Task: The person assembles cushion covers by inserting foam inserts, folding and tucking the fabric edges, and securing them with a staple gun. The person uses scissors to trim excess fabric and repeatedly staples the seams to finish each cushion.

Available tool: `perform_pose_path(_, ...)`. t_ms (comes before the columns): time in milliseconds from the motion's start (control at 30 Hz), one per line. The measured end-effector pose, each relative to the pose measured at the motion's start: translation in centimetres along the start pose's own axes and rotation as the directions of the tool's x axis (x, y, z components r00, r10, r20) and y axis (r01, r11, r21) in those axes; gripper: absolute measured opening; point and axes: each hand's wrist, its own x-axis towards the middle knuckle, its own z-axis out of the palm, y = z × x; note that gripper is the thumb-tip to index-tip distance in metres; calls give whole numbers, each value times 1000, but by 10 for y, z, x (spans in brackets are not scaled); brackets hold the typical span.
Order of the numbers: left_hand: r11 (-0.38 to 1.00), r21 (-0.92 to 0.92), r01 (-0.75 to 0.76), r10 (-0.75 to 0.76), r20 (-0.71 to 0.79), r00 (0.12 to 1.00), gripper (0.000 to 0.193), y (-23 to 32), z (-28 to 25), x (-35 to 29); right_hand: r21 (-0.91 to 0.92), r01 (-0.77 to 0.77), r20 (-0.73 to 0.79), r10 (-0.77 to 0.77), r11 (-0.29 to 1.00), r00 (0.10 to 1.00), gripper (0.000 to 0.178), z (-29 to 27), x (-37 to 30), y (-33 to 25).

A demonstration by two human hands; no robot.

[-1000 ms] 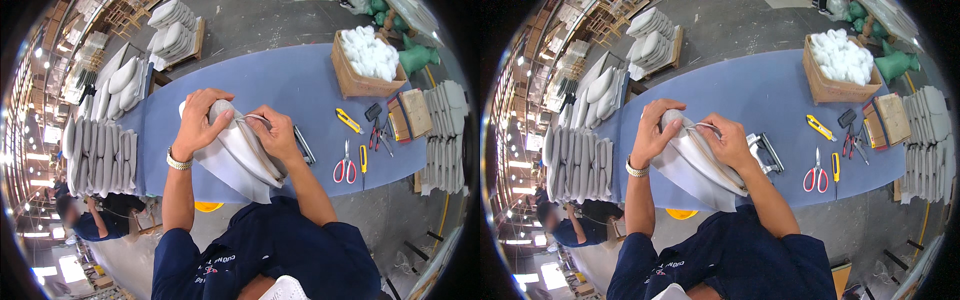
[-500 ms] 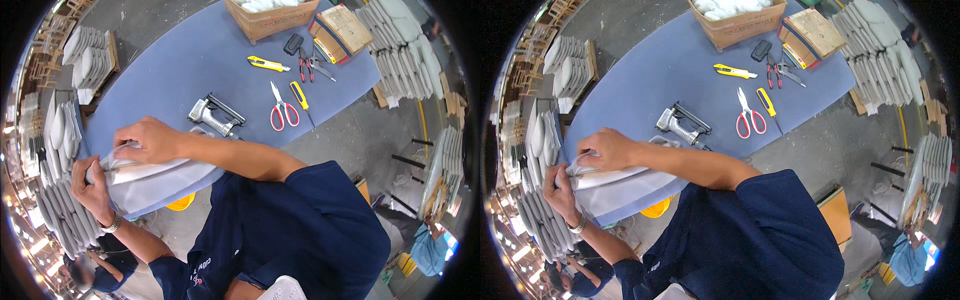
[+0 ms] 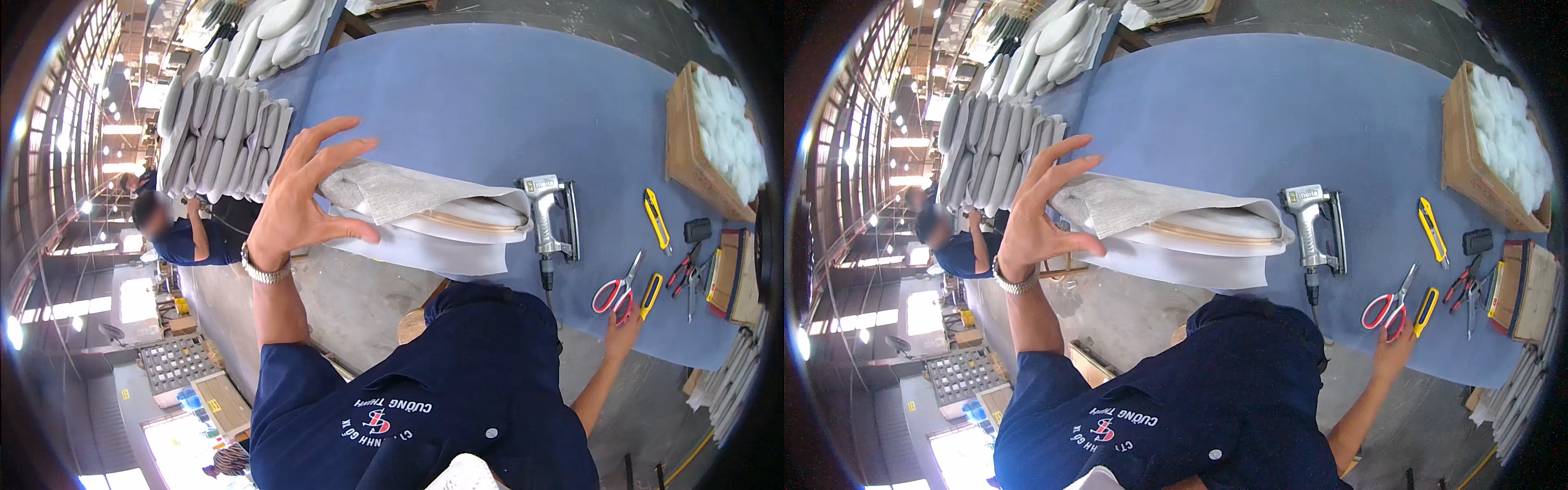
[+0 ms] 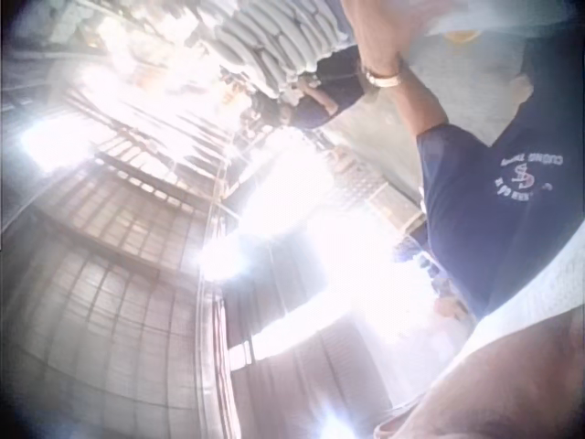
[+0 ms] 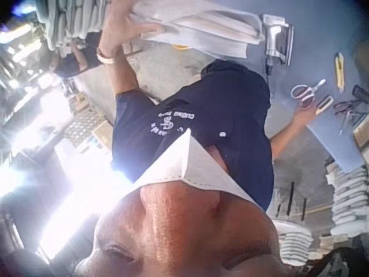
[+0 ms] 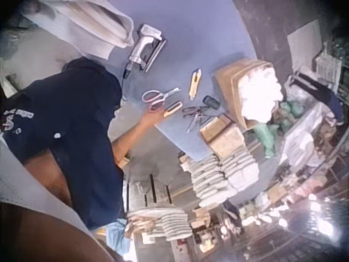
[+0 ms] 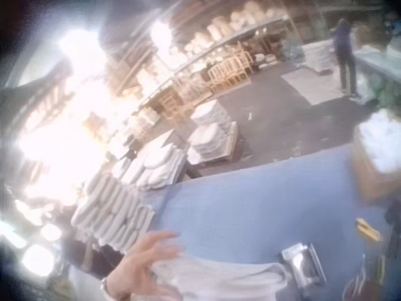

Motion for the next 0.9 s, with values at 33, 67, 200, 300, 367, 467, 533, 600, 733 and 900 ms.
perform_pose_path(33,1000,17,13,-13,3,1000,67,2,1,-1,-79,66,-52,-71,995,996,64,5,-5,0)
perform_pose_path(67,999,39,28,-28,-1,1000,69,5,1,1,-84,48,-83,-55,995,995,66,11,-1,-5)
perform_pose_path(200,997,70,-22,16,74,997,52,17,-3,11,-158,23,-94,-38,987,995,66,10,7,-22)
perform_pose_path(300,992,111,-67,54,111,992,41,27,-5,17,-182,72,-141,-98,981,985,66,11,4,-29)
perform_pose_path(367,984,165,-70,48,132,990,33,30,-6,19,-89,90,-215,-107,992,971,67,19,4,-28)
perform_pose_path(467,999,-35,-6,10,109,994,20,21,0,12,-1,49,-75,-49,999,996,71,20,-8,-51)
perform_pose_path(533,987,-109,115,-98,149,984,13,18,-3,12,-9,-17,-42,17,1000,999,74,17,-4,-58)
perform_pose_path(600,957,-153,245,-208,223,952,10,16,-11,12,-34,-55,-13,55,998,998,77,15,0,-60)
perform_pose_path(733,918,-259,300,-222,292,930,21,8,-15,19,486,-95,102,51,869,993,81,30,30,-16)
perform_pose_path(900,851,-316,419,-324,312,893,33,10,-12,10,841,-87,205,-164,534,965,67,-52,21,-137)
